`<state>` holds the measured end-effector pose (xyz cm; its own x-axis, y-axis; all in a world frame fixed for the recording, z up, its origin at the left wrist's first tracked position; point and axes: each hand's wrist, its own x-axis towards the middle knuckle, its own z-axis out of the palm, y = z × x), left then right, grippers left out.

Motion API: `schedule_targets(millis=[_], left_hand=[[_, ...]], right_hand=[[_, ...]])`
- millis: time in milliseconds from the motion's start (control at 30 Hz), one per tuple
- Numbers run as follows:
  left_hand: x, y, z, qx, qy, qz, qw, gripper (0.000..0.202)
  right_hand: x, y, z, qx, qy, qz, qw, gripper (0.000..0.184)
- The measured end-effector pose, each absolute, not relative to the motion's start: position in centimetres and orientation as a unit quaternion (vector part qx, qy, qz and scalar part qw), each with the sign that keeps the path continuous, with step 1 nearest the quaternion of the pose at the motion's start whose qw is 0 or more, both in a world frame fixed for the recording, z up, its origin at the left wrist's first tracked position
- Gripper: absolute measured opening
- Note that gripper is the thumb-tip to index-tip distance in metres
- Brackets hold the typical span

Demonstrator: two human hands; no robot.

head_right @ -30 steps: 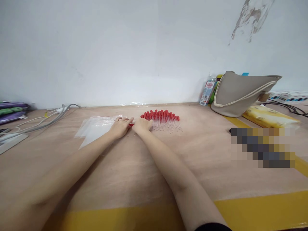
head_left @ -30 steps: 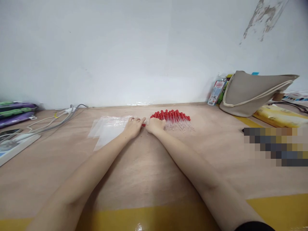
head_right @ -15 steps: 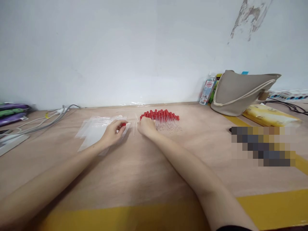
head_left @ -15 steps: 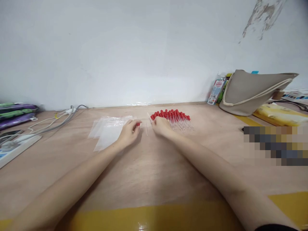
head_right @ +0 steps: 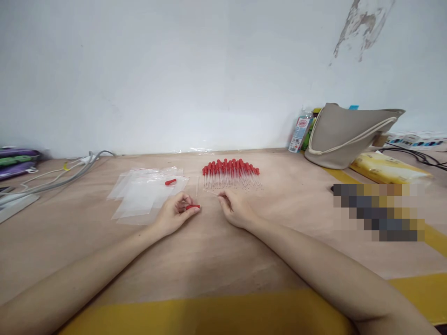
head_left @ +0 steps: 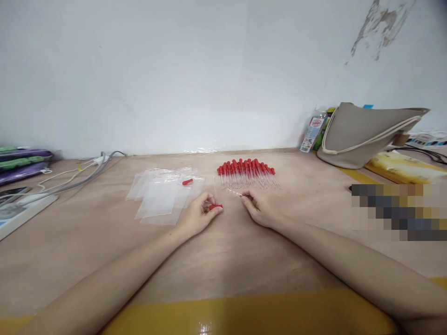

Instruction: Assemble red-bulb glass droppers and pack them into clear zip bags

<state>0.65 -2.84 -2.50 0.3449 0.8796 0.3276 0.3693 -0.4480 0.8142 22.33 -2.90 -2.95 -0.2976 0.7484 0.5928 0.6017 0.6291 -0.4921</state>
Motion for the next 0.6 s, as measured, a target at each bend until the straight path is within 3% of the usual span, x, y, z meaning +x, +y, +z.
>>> schedule_targets(millis=[233,600], left_hand=[[0.3,-3.0,-1.8,0.828,0.402,0.371,0.126,0.020],[0.3,-3.3,-1.6,0.833,0.379,0.376,0.144,0.020]], right_hand=[[21.2,-3.9,-2.3,-0.379,-0.832,0.065,0.399,0.022],[20.9,-3.5,-3.0,-0.387,-0.836,0.027,0.389,0.028]])
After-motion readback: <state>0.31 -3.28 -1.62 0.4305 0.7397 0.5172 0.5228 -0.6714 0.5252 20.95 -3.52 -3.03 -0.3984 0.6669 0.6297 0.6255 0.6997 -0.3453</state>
